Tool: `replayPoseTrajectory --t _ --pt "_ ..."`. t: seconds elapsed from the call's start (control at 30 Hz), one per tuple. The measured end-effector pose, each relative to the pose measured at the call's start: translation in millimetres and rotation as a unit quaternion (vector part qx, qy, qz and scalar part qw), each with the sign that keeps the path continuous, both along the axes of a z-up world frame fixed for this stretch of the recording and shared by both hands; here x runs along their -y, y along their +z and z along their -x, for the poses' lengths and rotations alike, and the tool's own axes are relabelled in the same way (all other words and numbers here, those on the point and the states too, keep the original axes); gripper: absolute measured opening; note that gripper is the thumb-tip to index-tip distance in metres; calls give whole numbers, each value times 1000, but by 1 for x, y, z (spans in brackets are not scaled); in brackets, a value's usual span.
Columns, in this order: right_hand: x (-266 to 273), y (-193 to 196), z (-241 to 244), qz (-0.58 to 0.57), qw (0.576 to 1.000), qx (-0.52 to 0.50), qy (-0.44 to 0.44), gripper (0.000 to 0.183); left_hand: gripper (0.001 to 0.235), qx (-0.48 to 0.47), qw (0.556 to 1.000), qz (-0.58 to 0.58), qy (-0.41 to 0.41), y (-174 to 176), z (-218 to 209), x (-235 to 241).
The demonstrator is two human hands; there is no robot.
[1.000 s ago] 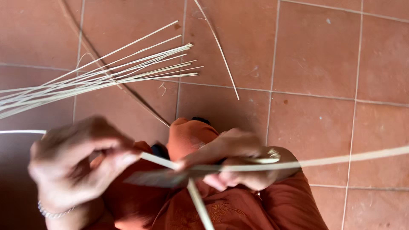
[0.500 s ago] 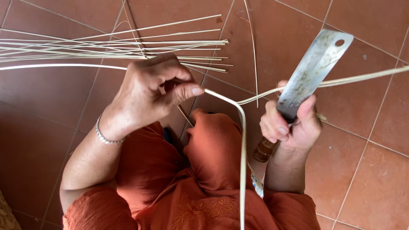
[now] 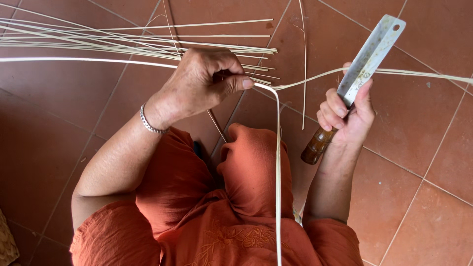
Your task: The person sits on a tiled floor and uses a knife to split long bamboo sticks into thin strips. They hold the sticks in one hand and carefully shave or split them with the knife in the other, accumulating a pile of thin strips on the floor.
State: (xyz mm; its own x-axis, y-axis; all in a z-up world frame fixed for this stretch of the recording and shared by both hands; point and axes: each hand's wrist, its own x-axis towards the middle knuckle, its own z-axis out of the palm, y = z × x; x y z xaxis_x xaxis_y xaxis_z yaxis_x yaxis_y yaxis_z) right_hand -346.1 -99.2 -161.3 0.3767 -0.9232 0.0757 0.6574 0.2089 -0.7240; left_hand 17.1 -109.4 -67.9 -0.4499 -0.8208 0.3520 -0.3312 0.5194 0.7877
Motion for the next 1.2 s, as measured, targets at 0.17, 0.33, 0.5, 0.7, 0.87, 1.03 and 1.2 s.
replayPoseTrajectory --t 0.17,0.33,0.5,0.7,0.87,1.03,1.2 --pt "15 -14 0 -28 999 8 14 47 12 0 997 -75 -37 -9 -7 16" --pt "31 -27 -1 -37 999 -4 -29 48 12 -19 994 -96 -51 -20 -7 21" --pt "48 -48 1 -61 996 -15 -57 49 10 -16 995 -92 -43 -36 -5 28" --pt "39 -26 -2 10 987 158 7 62 7 -15 992 -128 19 -40 -3 31" --pt "-1 18 -35 105 988 22 113 88 9 -42 994 -99 24 -39 9 25" --pt "-9 44 -91 94 988 -105 63 71 12 -40 994 -94 45 -32 29 21" --pt "-11 53 -103 68 986 -152 15 62 15 -16 992 -111 63 -34 32 19"
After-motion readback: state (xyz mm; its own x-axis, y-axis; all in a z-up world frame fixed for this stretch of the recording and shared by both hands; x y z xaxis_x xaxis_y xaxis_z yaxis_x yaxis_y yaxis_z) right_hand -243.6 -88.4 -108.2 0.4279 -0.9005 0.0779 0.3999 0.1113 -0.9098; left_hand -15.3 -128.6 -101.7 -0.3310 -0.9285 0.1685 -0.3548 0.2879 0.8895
